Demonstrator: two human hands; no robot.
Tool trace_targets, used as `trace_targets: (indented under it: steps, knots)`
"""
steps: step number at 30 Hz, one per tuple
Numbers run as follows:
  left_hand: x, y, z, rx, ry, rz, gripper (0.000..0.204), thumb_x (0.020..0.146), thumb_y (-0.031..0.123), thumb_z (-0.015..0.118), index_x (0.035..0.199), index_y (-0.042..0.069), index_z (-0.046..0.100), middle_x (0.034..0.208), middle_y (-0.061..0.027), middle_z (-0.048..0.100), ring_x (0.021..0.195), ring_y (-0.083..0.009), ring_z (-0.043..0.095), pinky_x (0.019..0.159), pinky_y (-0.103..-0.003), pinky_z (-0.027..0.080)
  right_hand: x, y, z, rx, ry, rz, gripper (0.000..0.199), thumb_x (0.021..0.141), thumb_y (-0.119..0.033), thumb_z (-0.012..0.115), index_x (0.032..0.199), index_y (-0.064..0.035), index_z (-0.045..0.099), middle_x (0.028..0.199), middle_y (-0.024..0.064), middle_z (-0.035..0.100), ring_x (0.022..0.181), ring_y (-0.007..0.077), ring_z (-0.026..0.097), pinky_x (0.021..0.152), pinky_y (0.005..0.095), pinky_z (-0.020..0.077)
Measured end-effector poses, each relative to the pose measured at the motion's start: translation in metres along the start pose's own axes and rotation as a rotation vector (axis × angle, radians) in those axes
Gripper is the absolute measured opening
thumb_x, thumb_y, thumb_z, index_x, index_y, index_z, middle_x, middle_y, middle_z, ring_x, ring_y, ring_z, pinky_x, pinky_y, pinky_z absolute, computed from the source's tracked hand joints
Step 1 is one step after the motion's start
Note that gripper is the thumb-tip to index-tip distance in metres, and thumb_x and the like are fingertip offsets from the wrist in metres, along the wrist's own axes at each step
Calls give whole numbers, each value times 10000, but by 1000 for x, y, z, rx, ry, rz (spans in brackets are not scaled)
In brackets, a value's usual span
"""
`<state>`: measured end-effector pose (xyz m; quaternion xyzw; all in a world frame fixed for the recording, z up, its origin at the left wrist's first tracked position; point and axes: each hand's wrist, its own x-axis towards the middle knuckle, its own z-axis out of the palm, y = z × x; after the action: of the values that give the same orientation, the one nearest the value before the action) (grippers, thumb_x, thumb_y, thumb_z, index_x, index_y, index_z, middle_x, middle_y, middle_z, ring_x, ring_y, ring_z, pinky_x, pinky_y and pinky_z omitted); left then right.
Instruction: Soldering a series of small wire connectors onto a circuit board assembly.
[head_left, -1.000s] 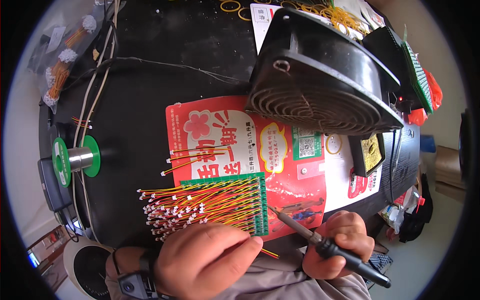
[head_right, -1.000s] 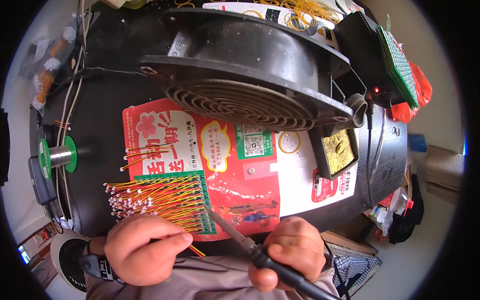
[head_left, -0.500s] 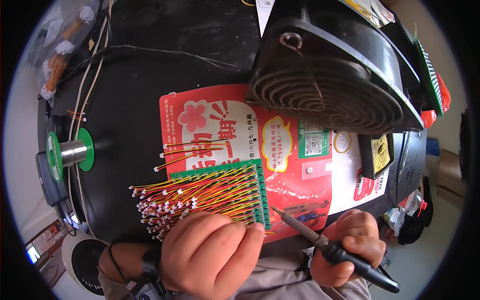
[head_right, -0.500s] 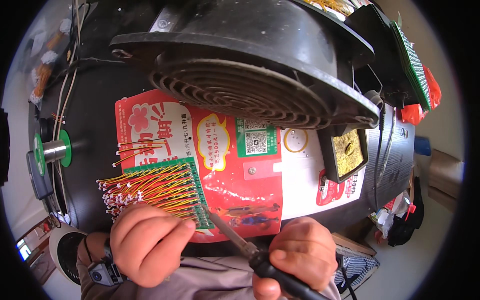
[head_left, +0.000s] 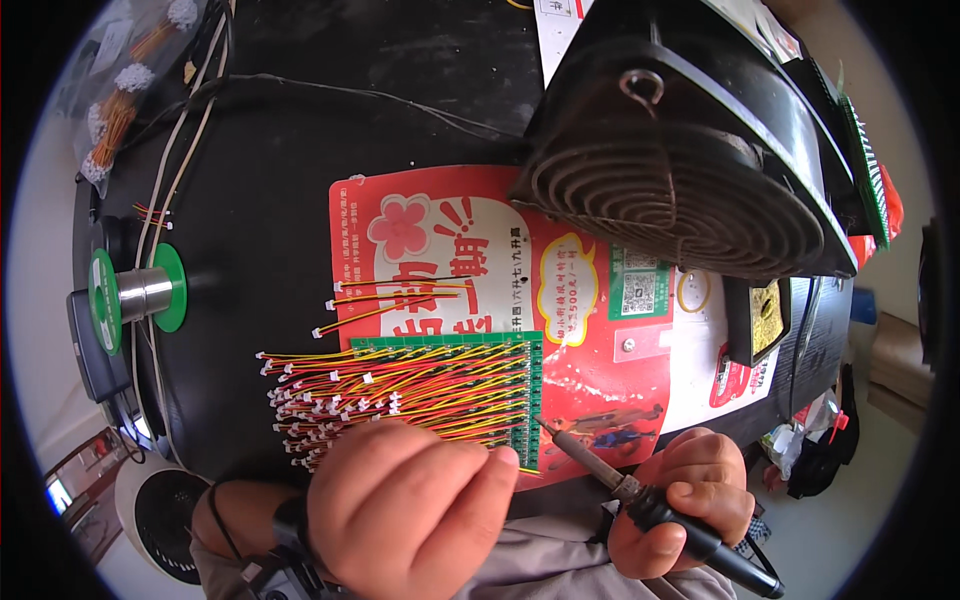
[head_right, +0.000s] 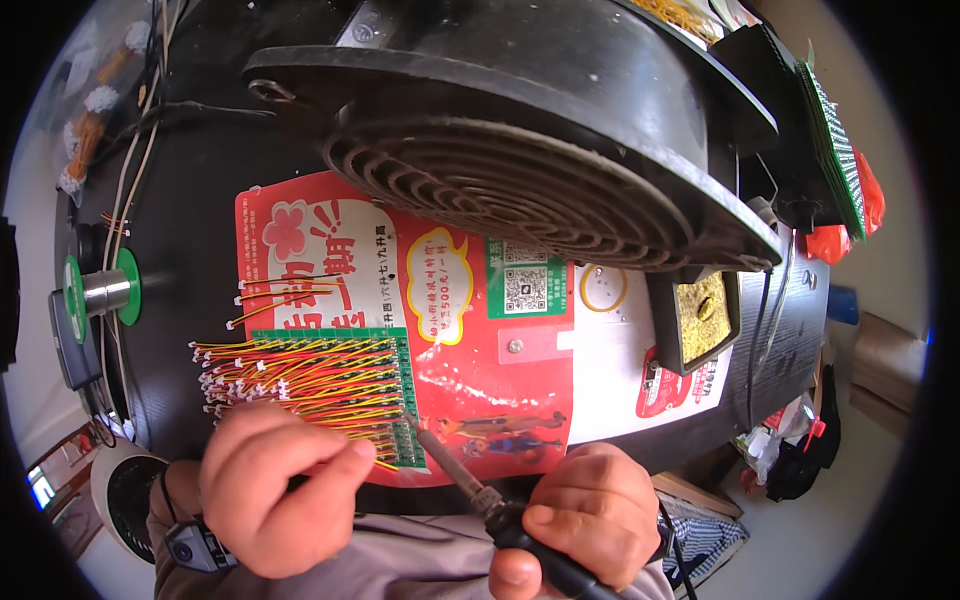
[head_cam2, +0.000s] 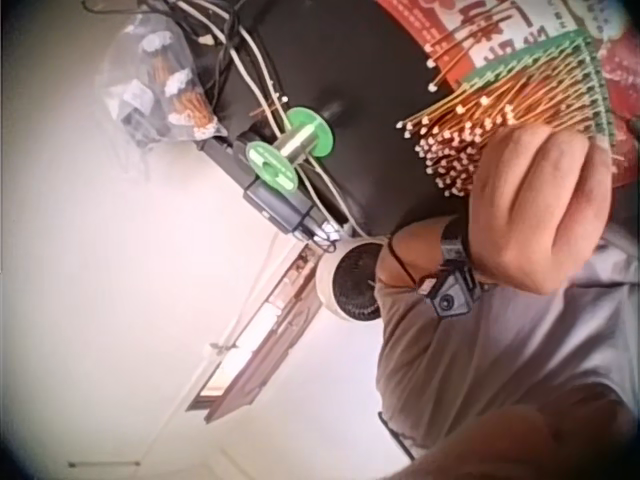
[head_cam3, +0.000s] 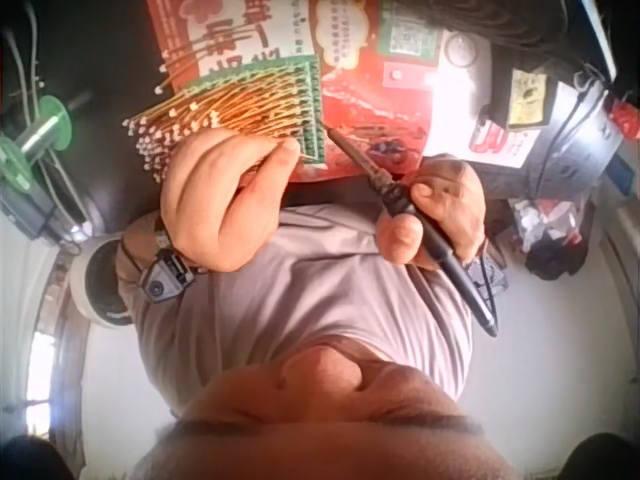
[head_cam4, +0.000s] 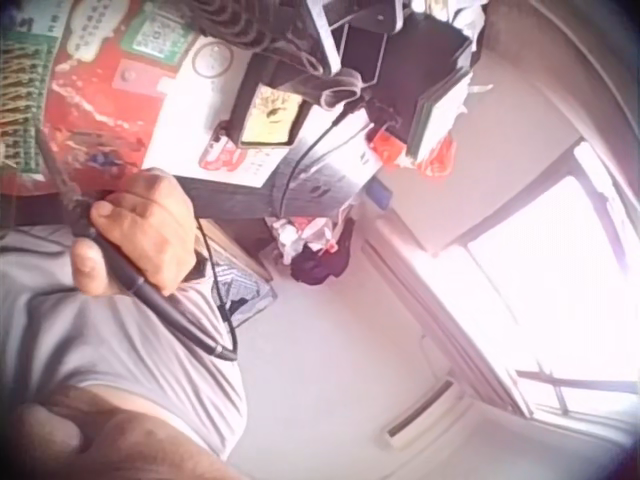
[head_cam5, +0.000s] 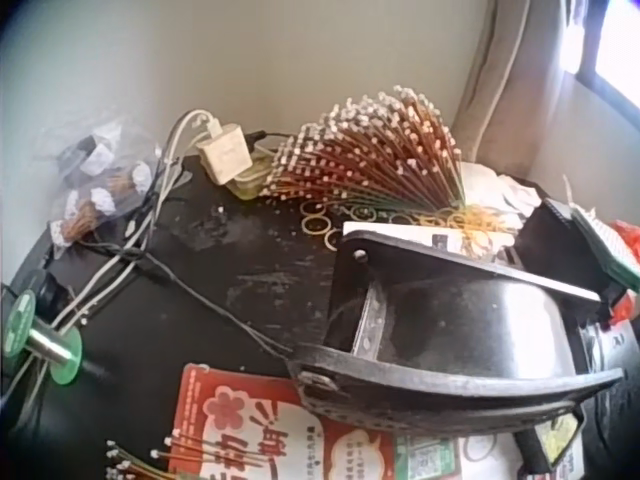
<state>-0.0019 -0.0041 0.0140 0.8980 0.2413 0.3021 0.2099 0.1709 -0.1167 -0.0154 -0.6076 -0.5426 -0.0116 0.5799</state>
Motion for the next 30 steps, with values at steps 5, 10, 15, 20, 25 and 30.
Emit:
trace_targets:
  steps: [5, 10, 15, 20, 25, 30]
  knots:
    - [-3, 5, 2, 1, -90, -48, 240, 652, -55, 707, 889, -25, 728, 773, -85, 615, 646, -220, 577, 532, -314, 469, 0, -2, 5, -6, 39, -1, 339, 909, -352, 602, 841, -43, 479, 614, 26, 427, 525, 155, 448, 481, 299, 295]
    - [-6, -1, 9, 6, -80, -52, 237, 655, -64, 698, 892, -55, 716, 767, -98, 616, 632, -230, 584, 530, -326, 485, 5, -1, -4, 8, -85, -8, 336, 901, -348, 608, 828, -46, 479, 600, 15, 410, 518, 154, 435, 483, 301, 292]
    - [-9, -2, 11, -9, -43, -30, 236, 655, -67, 693, 890, -62, 714, 767, -116, 624, 621, -236, 591, 532, -330, 497, 2, -1, -1, -12, -22, -30, 337, 900, -347, 610, 818, -47, 479, 597, 12, 404, 516, 150, 423, 487, 304, 296]
    - [-3, -2, 10, -29, -68, -60, 252, 638, -52, 702, 889, -65, 718, 768, -118, 628, 618, -232, 594, 536, -330, 500, 2, 0, 1, -30, -23, -26, 336, 897, -341, 611, 813, -44, 476, 596, 10, 400, 508, 147, 417, 477, 305, 298]
    - [-3, -1, 10, -28, -79, -66, 272, 616, -45, 698, 886, -62, 723, 769, -112, 624, 619, -233, 601, 541, -331, 504, 3, 0, 0, -23, -40, -41, 332, 895, -336, 609, 805, -46, 474, 591, 10, 389, 490, 145, 406, 471, 301, 300]
    - [-2, -1, 9, -17, -84, -60, 268, 611, -44, 693, 877, -62, 724, 769, -110, 621, 618, -235, 603, 546, -332, 507, 2, -1, 1, -49, -37, -32, 339, 895, -341, 613, 803, -45, 476, 588, 9, 387, 483, 144, 404, 462, 304, 299]
